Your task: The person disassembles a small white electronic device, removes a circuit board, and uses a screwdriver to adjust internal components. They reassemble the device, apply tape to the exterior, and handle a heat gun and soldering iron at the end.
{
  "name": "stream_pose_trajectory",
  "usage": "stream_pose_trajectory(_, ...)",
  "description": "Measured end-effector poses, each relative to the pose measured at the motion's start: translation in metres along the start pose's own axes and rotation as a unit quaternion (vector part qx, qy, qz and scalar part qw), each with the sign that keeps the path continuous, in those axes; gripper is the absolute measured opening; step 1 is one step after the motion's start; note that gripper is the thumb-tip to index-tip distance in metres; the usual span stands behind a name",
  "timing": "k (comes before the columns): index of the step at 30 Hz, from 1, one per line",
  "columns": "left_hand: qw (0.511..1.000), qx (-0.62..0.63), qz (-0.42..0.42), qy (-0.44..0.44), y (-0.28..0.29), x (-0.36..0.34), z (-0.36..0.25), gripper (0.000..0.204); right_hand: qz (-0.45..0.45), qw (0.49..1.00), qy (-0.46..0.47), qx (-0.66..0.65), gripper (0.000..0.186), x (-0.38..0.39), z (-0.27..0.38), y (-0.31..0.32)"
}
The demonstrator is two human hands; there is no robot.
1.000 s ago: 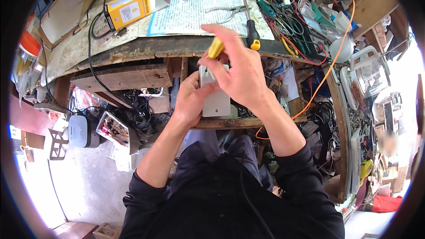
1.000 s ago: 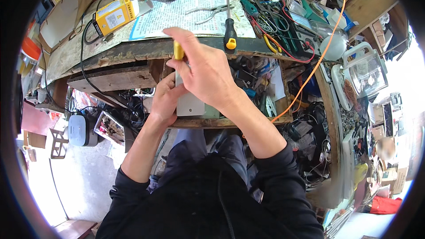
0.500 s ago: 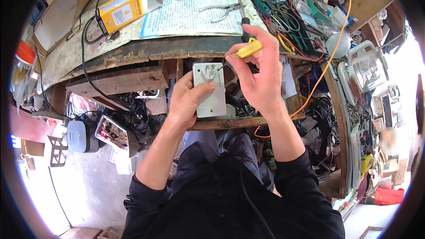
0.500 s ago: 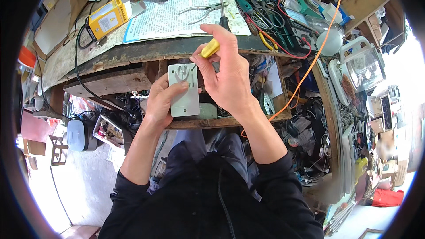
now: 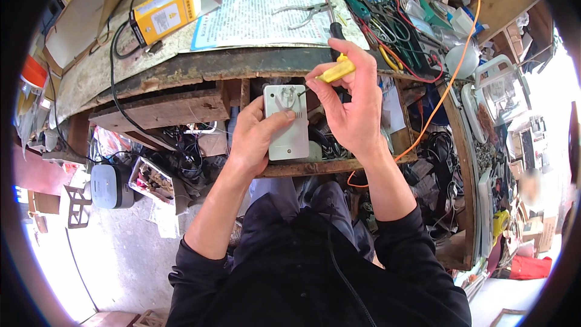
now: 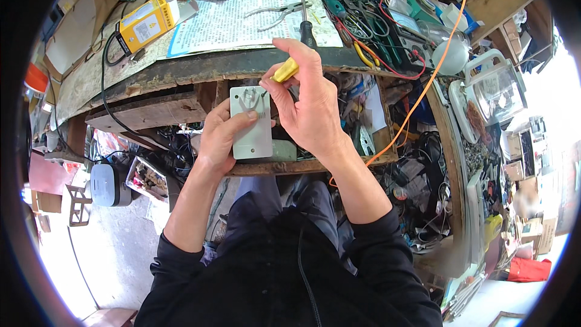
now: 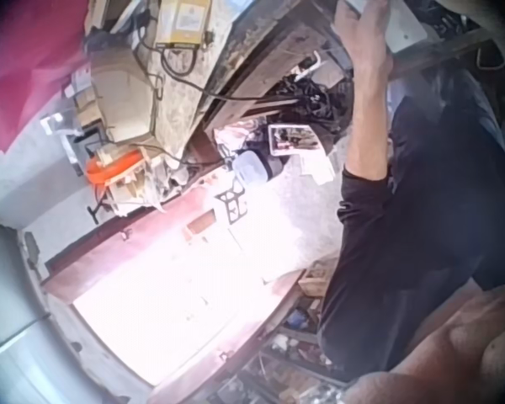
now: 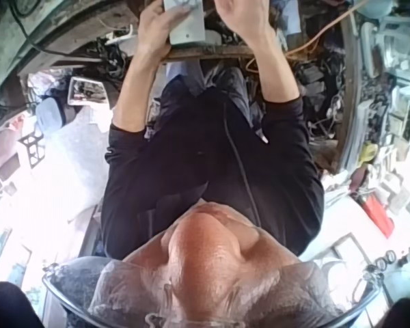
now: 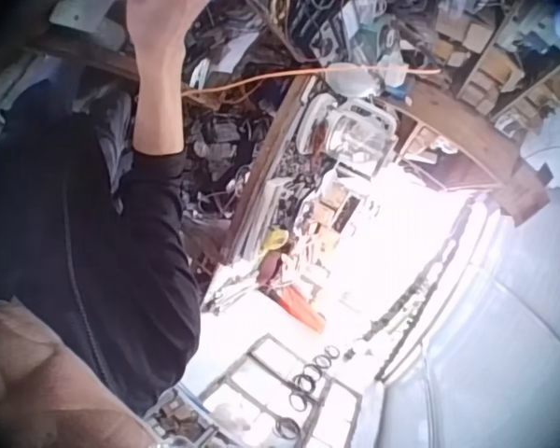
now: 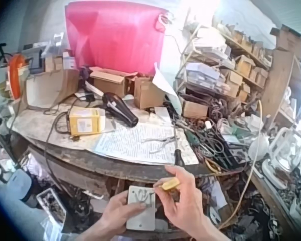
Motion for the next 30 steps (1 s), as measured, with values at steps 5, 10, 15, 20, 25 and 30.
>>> stream_pose_trajectory(5,1.0,0.005,0.006,0.004,-0.002,0.0,-0.002,0.038,-0.055,0.996,-0.037,-0.067,0.056,0.002,-0.008,0.001)
stream_pose_trajectory(10,1.0,0.006,0.004,0.006,-0.002,0.001,-0.002,0.037,-0.058,0.995,-0.051,-0.07,0.056,0.003,-0.012,0.001)
stream_pose_trajectory(15,1.0,0.013,0.005,0.012,-0.006,0.002,-0.005,0.037,-0.048,0.997,-0.035,-0.058,0.056,0.004,-0.012,0.002)
stream_pose_trajectory(20,1.0,0.016,0.004,0.018,-0.004,0.001,-0.004,0.036,-0.027,0.997,-0.035,-0.058,0.056,0.003,-0.008,0.002)
stream_pose_trajectory(25,1.0,0.003,-0.005,0.025,-0.003,0.001,-0.003,0.034,0.05,0.999,0.003,-0.02,0.057,-0.005,0.012,0.002)
stream_pose_trajectory(30,1.0,0.0,-0.004,0.026,-0.001,0.0,-0.001,0.032,0.027,0.983,0.074,0.164,0.065,-0.006,0.01,0.002)
Point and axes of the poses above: each hand's wrist, its own x-axis away from the middle knuckle, its own y-axis out of the back of the hand, z = x × y, the point moved 4 cm from there along -x, towards the middle knuckle, and after that the axes turned 3 degrees about y, right-handed, at the moved point
